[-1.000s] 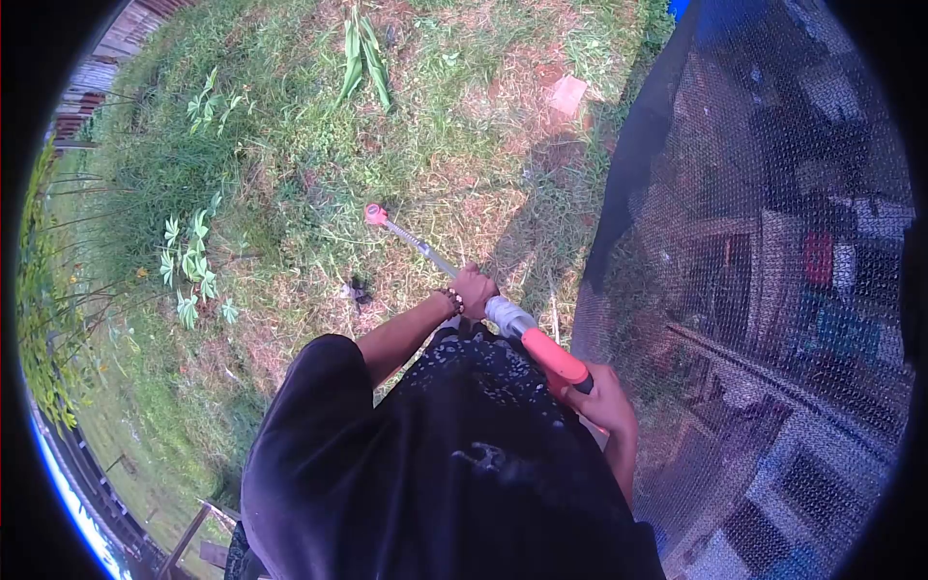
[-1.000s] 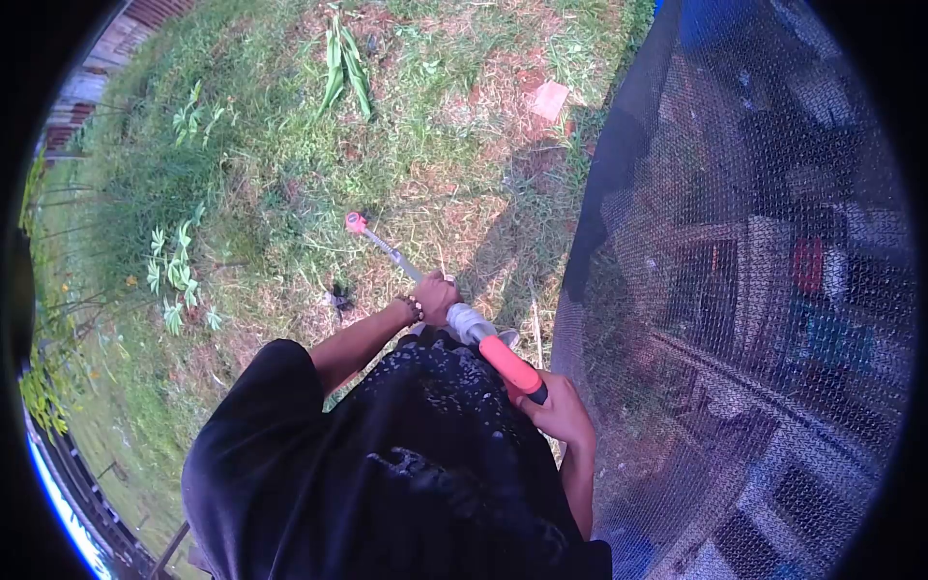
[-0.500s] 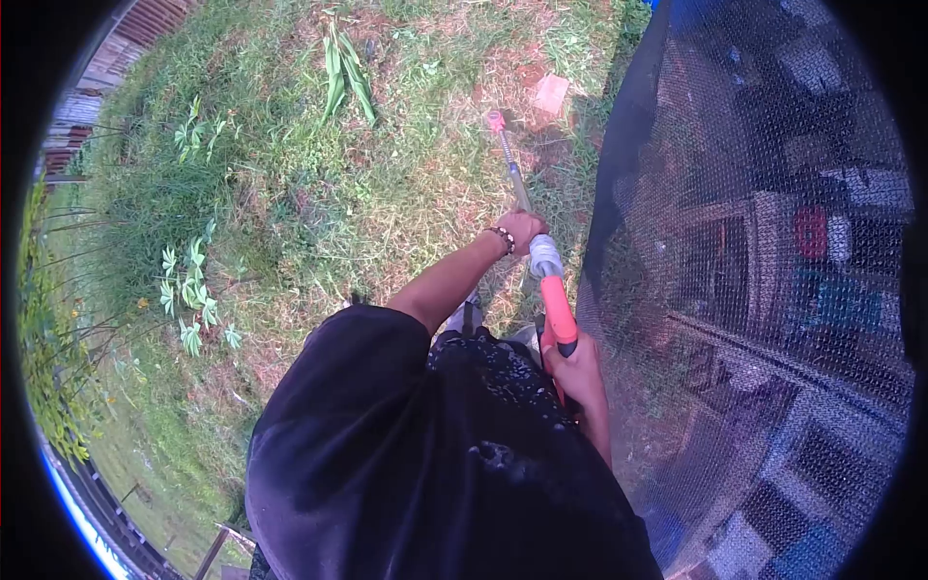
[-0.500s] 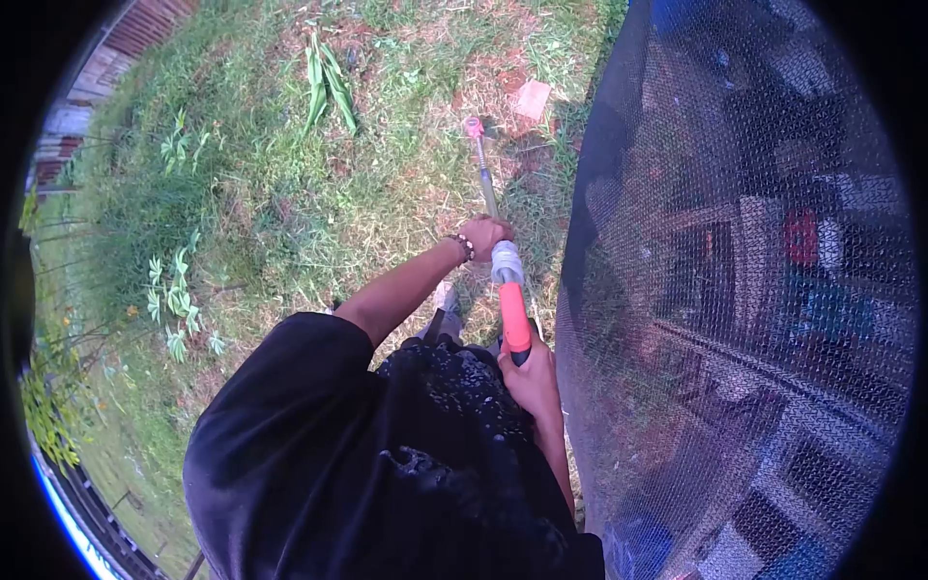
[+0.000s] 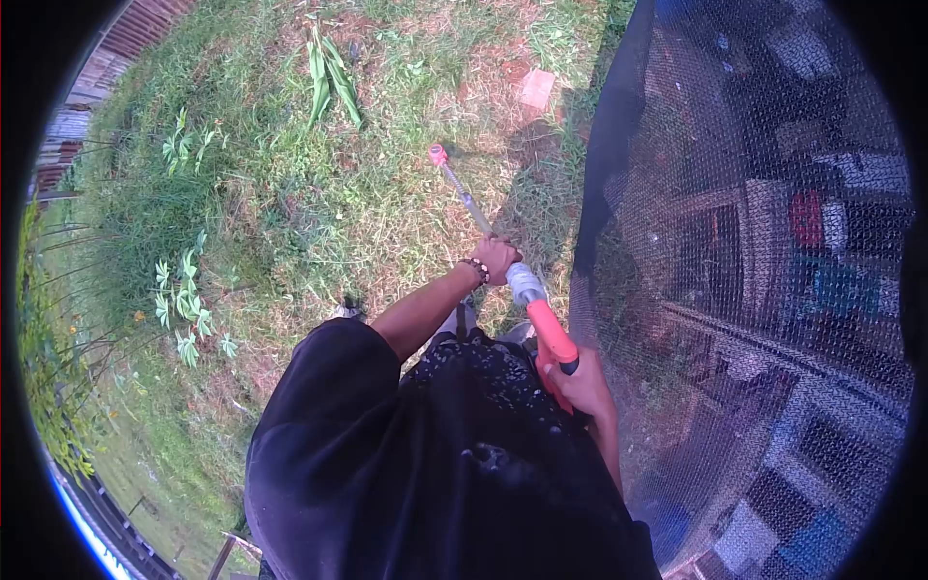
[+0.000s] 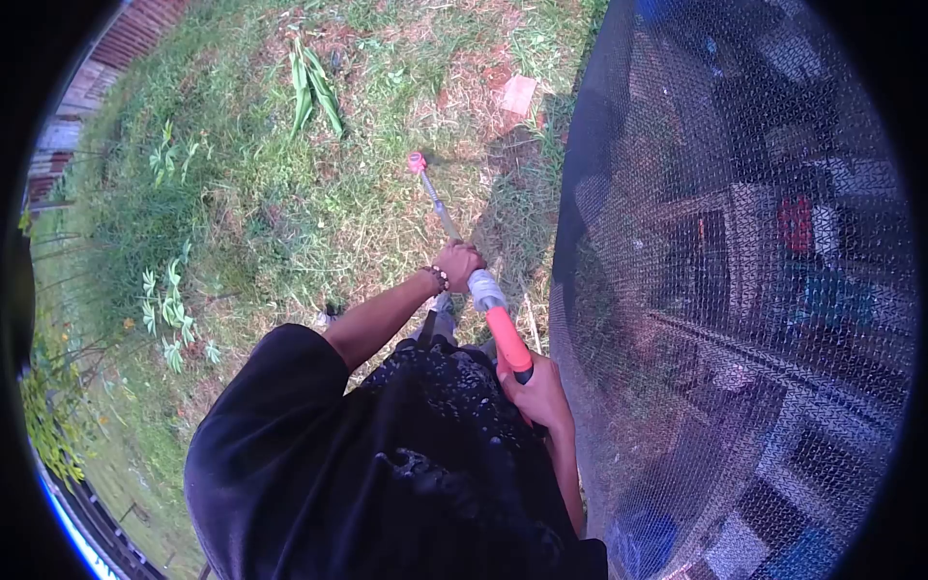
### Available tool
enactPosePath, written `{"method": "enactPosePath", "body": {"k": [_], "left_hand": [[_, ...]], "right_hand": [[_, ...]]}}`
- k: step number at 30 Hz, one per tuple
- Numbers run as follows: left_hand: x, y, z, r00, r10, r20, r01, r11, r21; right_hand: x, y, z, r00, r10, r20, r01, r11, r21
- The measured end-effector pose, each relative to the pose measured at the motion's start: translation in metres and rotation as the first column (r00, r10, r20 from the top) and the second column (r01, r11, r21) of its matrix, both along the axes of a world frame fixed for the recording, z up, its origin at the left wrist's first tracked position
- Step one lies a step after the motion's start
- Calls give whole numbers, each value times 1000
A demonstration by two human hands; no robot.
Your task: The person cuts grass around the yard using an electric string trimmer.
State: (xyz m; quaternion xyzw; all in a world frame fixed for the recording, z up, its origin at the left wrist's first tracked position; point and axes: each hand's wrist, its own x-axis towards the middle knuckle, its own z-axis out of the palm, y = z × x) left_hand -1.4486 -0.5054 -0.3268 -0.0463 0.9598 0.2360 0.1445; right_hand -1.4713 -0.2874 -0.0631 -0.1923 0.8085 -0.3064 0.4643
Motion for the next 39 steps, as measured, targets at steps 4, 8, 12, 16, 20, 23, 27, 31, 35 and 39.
{"method": "enactPosePath", "body": {"k": [4,8,12,16,20,23,27,31,35,39], "left_hand": [[53,13,-10,981,184,-53,-185,983,-7],[72,-4,11,966,212,148,-212,977,-20],[64,-33,-4,930,353,102,-350,936,-49],[31,-68,-3,835,543,-95,-549,834,-53],[-1,-73,-1,503,855,-123,-819,517,248],[-18,-67,-22,398,917,-20,-774,348,529],[-11,-47,-6,515,848,123,-737,364,570],[32,-31,-4,646,754,119,-653,465,598],[89,-8,-33,674,702,229,-702,513,493],[134,21,-46,540,757,367,-819,372,438]], "right_hand": [[-16,16,-7,982,34,188,-38,999,19],[-23,23,-40,991,109,75,-96,981,-166],[-29,-16,-47,989,99,108,-80,983,-167],[-28,-62,-57,998,45,34,-41,992,-117],[-19,-105,-53,992,26,-121,-36,996,-78],[-16,-137,-29,985,24,-171,-29,999,-23],[-35,-141,-51,948,118,-295,-138,989,-48],[-50,-132,-40,940,161,-301,-184,982,-49],[-51,-102,-21,956,204,-211,-222,973,-62],[-39,-78,19,893,409,-189,-416,909,-2]]}}
